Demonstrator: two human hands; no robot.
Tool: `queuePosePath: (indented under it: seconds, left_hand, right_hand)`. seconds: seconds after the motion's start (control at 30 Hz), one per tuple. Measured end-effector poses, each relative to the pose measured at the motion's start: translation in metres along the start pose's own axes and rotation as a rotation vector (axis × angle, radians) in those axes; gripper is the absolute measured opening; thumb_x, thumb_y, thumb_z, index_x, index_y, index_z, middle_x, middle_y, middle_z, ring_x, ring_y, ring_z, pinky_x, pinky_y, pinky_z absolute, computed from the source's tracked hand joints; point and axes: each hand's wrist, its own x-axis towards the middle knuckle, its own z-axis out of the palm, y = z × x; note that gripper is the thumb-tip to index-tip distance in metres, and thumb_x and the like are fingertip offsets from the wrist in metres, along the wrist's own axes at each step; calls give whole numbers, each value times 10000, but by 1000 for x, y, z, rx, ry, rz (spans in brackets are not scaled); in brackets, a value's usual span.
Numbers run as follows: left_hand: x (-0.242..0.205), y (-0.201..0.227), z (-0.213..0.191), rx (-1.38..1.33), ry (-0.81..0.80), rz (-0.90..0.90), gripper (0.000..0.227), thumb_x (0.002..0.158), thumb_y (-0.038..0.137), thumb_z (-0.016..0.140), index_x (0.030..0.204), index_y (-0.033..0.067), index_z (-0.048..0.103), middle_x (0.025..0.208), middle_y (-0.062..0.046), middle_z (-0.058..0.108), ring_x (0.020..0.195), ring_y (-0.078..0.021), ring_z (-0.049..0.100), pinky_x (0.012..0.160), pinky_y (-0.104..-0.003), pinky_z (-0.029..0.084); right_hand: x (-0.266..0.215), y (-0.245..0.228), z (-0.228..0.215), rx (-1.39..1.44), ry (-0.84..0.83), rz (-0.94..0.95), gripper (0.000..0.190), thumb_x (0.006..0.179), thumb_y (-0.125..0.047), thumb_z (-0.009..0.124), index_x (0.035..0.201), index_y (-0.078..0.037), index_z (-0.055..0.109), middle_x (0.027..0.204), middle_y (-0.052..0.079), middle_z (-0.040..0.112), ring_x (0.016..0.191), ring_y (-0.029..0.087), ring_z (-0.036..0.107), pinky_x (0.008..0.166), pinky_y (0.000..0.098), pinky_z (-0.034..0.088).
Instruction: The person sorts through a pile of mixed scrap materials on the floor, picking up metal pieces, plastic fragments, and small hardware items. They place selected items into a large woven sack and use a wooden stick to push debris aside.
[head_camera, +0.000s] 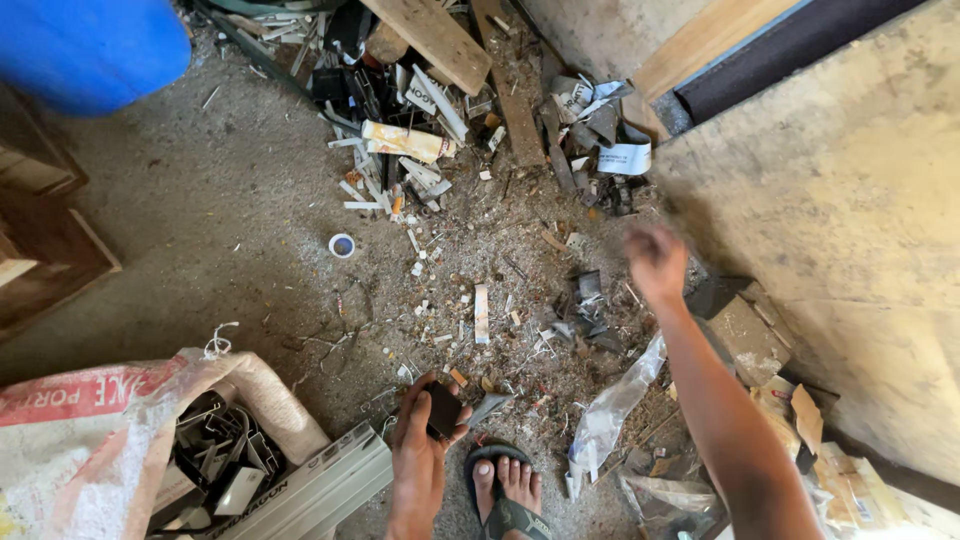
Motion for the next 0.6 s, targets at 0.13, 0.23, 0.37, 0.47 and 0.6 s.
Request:
queuePosePath:
  seconds: [0.13, 0.23, 0.37, 0.47, 0.6]
  left_hand:
    - [2, 2, 6, 26, 24, -29, 492, 941, 389, 548, 1365, 140, 579, 1160, -110, 716, 886, -250, 702, 773, -402, 543]
    - [0, 5, 4, 21, 28, -11, 492, 932, 392, 547, 1365, 159, 584, 1146, -106, 718, 885, -246, 709, 775, -393, 547]
    - [2, 9, -1, -50, -40, 75, 486, 947, 378, 574, 1355, 115, 568, 1116, -125, 699, 876, -253, 701, 765, -395, 546]
    - [3, 9, -3, -77, -42, 75, 490, 953, 375, 581, 1360, 105, 559, 1103, -123, 686, 867, -253, 696, 732, -384, 539]
    - [8, 10, 2, -93, -70, 88, 491, 950, 365, 596, 1355, 93, 538, 1088, -117, 680, 858, -248, 692, 734, -371, 555]
  right_hand:
    - [88, 14, 17, -479, 117, -62, 584, 888, -337, 835, 1338, -31, 622, 1378, 305, 534, 1260, 469, 501, 1046, 573, 423]
    - [106, 25, 41, -622, 151, -52, 557, 886, -360, 837, 1310, -45, 662, 1355, 331, 535, 1250, 505, 505, 1062, 604, 415]
    - [80, 19, 64, -321, 137, 29, 382, 888, -166, 730, 1269, -153, 708, 1234, 183, 695, 1145, 331, 659, 1051, 471, 534]
    - [42, 14, 67, -247, 97, -211, 319, 860, -52, 704, 1172, -122, 708, 1149, 155, 722, 1058, 299, 694, 971, 432, 584]
    - [2, 16, 56, -87, -195, -202, 230, 841, 23, 714, 1031, -97, 761, 1100, 143, 704, 995, 264, 684, 855, 369, 607]
